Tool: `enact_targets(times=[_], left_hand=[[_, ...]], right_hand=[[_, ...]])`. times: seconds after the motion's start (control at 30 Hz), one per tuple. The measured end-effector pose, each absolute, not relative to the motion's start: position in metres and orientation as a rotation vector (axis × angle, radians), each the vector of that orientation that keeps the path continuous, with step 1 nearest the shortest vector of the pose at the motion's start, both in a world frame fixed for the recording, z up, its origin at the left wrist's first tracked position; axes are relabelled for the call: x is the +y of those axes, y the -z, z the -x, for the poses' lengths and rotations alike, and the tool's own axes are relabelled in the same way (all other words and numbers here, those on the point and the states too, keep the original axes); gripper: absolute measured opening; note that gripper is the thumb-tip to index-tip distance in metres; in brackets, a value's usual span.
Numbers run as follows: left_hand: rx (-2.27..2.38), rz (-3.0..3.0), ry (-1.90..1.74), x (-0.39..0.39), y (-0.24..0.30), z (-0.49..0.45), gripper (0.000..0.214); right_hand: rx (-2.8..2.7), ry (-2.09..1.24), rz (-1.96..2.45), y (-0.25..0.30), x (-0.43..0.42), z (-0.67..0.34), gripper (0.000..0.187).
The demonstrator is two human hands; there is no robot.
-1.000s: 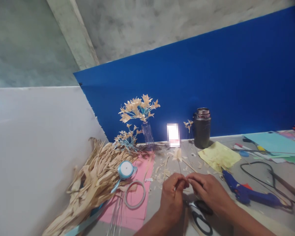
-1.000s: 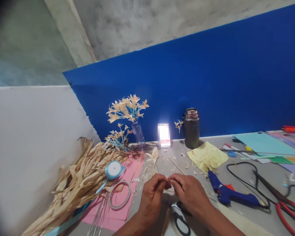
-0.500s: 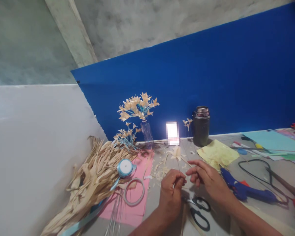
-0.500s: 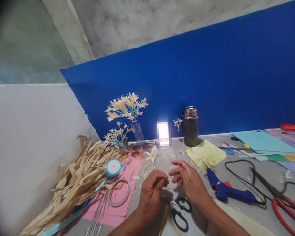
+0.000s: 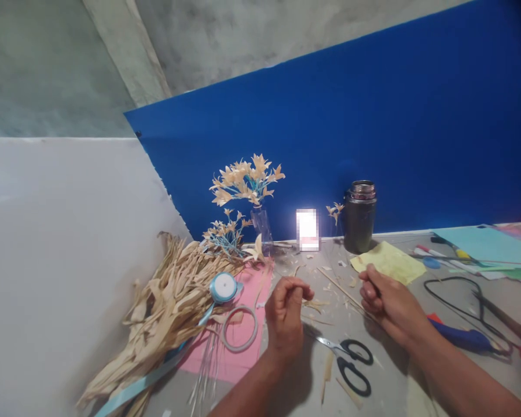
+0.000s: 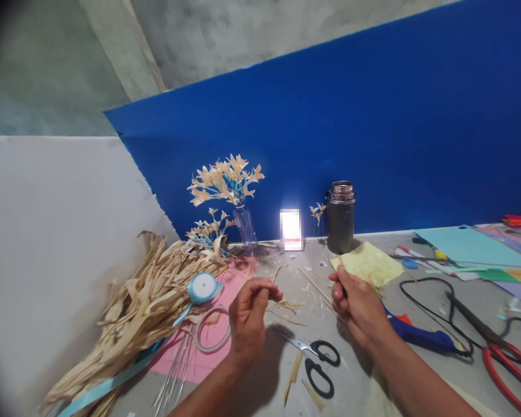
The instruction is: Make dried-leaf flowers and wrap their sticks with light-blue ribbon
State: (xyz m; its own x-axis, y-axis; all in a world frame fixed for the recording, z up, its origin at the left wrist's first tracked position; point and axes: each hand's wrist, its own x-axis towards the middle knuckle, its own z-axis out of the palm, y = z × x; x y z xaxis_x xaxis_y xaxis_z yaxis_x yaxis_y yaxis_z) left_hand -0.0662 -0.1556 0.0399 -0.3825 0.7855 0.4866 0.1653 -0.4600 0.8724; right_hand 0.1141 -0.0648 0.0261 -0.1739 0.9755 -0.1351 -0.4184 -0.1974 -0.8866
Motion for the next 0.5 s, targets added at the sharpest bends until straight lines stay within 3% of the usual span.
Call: enact_targets(times=[0.2,0.33,0.5], left_hand=[[1.286,-1.39,-1.671,-0.159,-0.031,0.053,0.02],[1.272,-1.402,-1.479,-0.163,-0.013,0.039,0.021],[1.306,-1.463,-1.413,-0.161,-0.007,0.039,0.02]], right_hand=[[-1.314,-1.342,0.957,-0.036,-0.083,-0.111,0.035],[-1.757,-1.045,0.782,-0.04,-0.103,-0.102,0.013],[-1.869,-0.809,0.611,-0.038,-0.105,-0.1,0.012]])
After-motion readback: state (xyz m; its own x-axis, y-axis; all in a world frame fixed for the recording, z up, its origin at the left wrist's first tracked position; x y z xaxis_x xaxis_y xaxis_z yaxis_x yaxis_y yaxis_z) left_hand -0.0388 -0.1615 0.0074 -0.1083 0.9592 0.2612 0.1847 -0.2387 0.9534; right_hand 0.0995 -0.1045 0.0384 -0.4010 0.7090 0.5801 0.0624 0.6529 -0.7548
